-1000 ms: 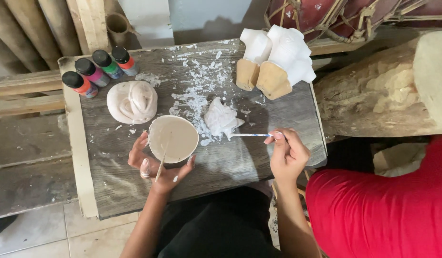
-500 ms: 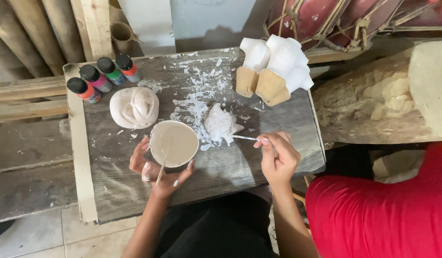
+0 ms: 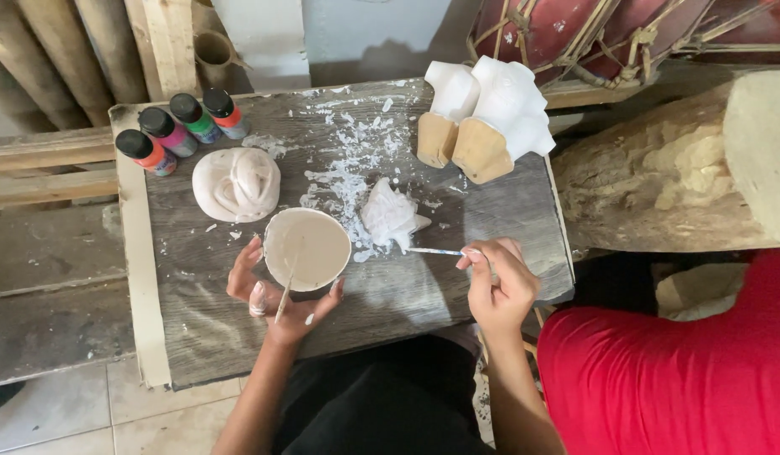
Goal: Applying white paste to a small object and stirring liquid in a cup
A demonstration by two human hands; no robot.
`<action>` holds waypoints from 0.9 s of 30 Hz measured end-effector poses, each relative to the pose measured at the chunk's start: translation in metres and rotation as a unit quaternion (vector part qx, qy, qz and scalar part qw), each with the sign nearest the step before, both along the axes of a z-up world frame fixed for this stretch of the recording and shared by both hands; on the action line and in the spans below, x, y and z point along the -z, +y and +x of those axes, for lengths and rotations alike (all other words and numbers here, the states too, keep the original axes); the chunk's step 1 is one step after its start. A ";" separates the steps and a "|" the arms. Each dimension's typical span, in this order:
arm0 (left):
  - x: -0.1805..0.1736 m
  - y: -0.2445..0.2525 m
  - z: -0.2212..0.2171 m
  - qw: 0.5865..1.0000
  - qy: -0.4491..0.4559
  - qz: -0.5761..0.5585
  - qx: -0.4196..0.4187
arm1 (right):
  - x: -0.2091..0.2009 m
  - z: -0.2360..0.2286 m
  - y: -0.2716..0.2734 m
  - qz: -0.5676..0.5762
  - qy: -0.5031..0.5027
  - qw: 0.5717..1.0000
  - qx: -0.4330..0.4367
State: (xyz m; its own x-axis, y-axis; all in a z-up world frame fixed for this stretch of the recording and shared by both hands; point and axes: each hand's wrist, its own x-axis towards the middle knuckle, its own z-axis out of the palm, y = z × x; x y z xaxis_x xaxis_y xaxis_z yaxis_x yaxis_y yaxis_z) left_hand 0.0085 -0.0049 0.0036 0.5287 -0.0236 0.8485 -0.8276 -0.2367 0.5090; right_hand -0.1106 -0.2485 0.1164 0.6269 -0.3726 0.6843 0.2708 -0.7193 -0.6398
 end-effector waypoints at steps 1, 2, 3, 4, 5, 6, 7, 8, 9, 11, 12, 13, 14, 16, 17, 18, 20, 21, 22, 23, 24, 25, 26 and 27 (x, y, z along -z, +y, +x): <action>-0.001 0.000 0.000 1.000 0.001 0.001 0.000 | 0.000 0.000 0.000 -0.005 -0.002 1.000 0.004; -0.002 0.000 -0.001 1.000 0.002 0.001 0.001 | 0.000 -0.001 -0.001 -0.009 -0.004 1.000 0.009; -0.001 0.000 -0.001 1.000 0.002 0.002 -0.003 | 0.002 -0.001 -0.002 -0.009 -0.004 1.000 0.005; 0.000 0.000 -0.001 1.000 0.003 0.000 -0.005 | 0.004 -0.002 -0.003 -0.013 -0.005 1.000 -0.003; 0.000 -0.001 -0.001 1.000 0.002 -0.003 -0.007 | 0.006 -0.003 -0.005 -0.017 -0.007 1.000 -0.010; 0.000 -0.001 0.000 1.000 0.002 -0.003 -0.009 | 0.006 -0.001 -0.004 -0.017 -0.008 1.000 -0.012; 0.000 -0.001 -0.001 1.000 0.004 -0.006 -0.008 | 0.006 -0.001 -0.003 -0.021 -0.010 1.000 -0.013; 0.000 -0.002 -0.001 1.000 0.006 -0.009 -0.007 | 0.006 -0.001 -0.001 -0.026 -0.013 0.999 -0.015; 0.000 -0.002 -0.002 1.000 0.007 -0.009 -0.007 | 0.007 -0.003 -0.002 -0.026 -0.013 0.999 -0.014; 0.000 -0.001 -0.003 1.000 0.007 -0.013 0.005 | 0.009 -0.005 -0.003 -0.004 -0.022 1.000 -0.002; -0.001 -0.001 -0.002 1.000 0.006 -0.013 0.002 | 0.007 -0.002 -0.002 -0.004 -0.023 1.000 -0.005; -0.001 -0.001 -0.002 1.000 0.006 -0.011 -0.002 | 0.006 -0.002 -0.001 -0.016 -0.018 1.000 -0.006; -0.001 -0.002 -0.002 1.000 0.005 -0.009 -0.005 | 0.004 -0.001 0.001 -0.028 -0.013 1.000 -0.007; 0.002 -0.002 -0.003 1.000 0.008 -0.016 0.002 | 0.005 -0.005 -0.001 -0.011 -0.012 1.000 0.001; 0.003 -0.002 -0.002 1.000 0.009 -0.022 0.003 | 0.006 -0.004 -0.002 0.006 -0.014 1.000 0.003; 0.001 -0.002 -0.001 1.000 0.008 -0.022 0.001 | 0.004 -0.001 0.001 0.006 -0.015 1.000 0.001; -0.003 -0.002 -0.001 1.000 0.012 -0.022 -0.001 | 0.001 0.002 0.007 0.051 -0.016 0.998 -0.029; -0.002 -0.002 -0.001 1.000 0.014 -0.023 0.000 | 0.002 0.007 0.010 0.050 -0.014 0.998 -0.029; -0.002 -0.002 -0.001 1.000 0.012 -0.023 0.003 | 0.002 0.013 0.013 0.051 -0.017 0.998 -0.039; -0.002 -0.002 -0.001 1.000 0.009 -0.022 0.005 | 0.002 0.019 0.016 0.051 -0.021 0.997 -0.051; -0.001 -0.002 -0.002 1.000 0.010 -0.023 0.004 | 0.006 0.019 0.015 0.050 -0.020 0.997 -0.052; 0.000 -0.002 -0.001 1.000 0.010 -0.022 -0.001 | 0.009 0.021 0.014 0.063 -0.022 0.997 -0.046; 0.000 -0.002 0.000 1.000 0.011 -0.020 -0.007 | 0.013 0.024 0.013 0.075 -0.023 0.996 -0.040; 0.002 -0.002 0.000 1.000 0.011 -0.020 -0.009 | 0.010 0.025 0.013 0.076 -0.023 0.996 -0.042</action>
